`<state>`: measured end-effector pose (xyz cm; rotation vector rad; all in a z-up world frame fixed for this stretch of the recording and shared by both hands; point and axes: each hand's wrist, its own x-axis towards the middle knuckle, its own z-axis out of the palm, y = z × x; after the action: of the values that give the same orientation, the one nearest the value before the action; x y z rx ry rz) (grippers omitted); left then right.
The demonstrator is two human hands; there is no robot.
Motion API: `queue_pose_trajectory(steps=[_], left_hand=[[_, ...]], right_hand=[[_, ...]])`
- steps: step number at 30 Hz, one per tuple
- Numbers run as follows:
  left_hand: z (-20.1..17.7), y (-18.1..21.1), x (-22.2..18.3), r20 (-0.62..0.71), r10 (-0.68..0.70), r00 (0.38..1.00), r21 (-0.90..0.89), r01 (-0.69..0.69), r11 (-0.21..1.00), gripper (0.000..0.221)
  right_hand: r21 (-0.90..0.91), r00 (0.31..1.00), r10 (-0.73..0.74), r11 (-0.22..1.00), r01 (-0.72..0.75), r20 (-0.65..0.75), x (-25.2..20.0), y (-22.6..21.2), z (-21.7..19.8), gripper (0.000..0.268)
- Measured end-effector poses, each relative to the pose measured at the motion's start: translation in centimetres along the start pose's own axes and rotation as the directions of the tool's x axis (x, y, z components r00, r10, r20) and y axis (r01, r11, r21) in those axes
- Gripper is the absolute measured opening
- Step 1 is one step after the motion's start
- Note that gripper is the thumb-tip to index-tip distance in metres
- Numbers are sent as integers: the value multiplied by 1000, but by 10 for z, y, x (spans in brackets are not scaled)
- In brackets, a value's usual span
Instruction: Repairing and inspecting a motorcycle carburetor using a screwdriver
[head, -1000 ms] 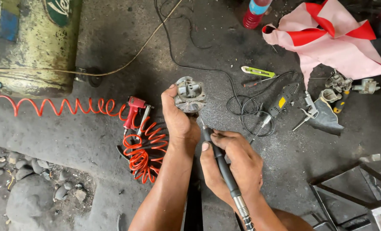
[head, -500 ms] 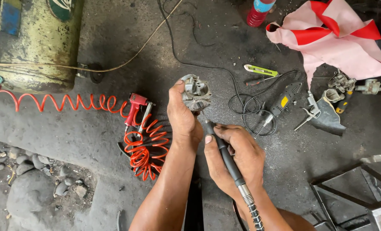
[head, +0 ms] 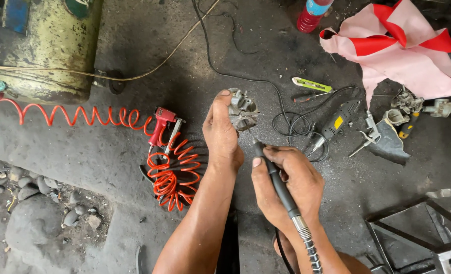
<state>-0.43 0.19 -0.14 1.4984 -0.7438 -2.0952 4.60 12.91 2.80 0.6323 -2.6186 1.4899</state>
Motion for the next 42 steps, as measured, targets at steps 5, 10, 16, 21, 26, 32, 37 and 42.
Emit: queue_pose_trajectory(steps=[5, 10, 16, 21, 26, 32, 37, 42], left_hand=[[1, 2, -3, 6, -6, 1000, 8, 6, 1000, 25], [-2, 1, -3, 52, 29, 998, 69, -33, 997, 17], [-2, 1, -3, 51, 22, 998, 59, -25, 998, 20], [-3, 1, -2, 52, 10, 999, 60, -13, 998, 22], [-7, -5, 2, 82, -2, 997, 74, -4, 997, 25], [-3, -2, 0, 57, -13, 998, 76, 9, 997, 20], [-2, -2, -1, 64, -21, 998, 41, 19, 999, 19], [-2, -1, 0, 61, -22, 998, 48, 19, 999, 21]], right_hand=[[-9, 1000, -11, 1000, 11, 16, 0, 0, 1, 11], [-35, 999, -13, 999, 14, 36, -1, 2, 1, 15], [-16, 999, 21, 1000, -21, 47, 0, 1, 0, 14], [-16, 1000, 19, 1000, -19, 21, 0, 4, -1, 15], [-34, 999, 32, 999, -31, 17, 0, 6, -2, 15], [-23, 999, 38, 999, -37, 23, 1, 6, -3, 16], [-31, 998, 28, 999, -27, 48, 2, 5, -3, 15], [-35, 999, -3, 999, 4, 35, 3, 5, -3, 15]])
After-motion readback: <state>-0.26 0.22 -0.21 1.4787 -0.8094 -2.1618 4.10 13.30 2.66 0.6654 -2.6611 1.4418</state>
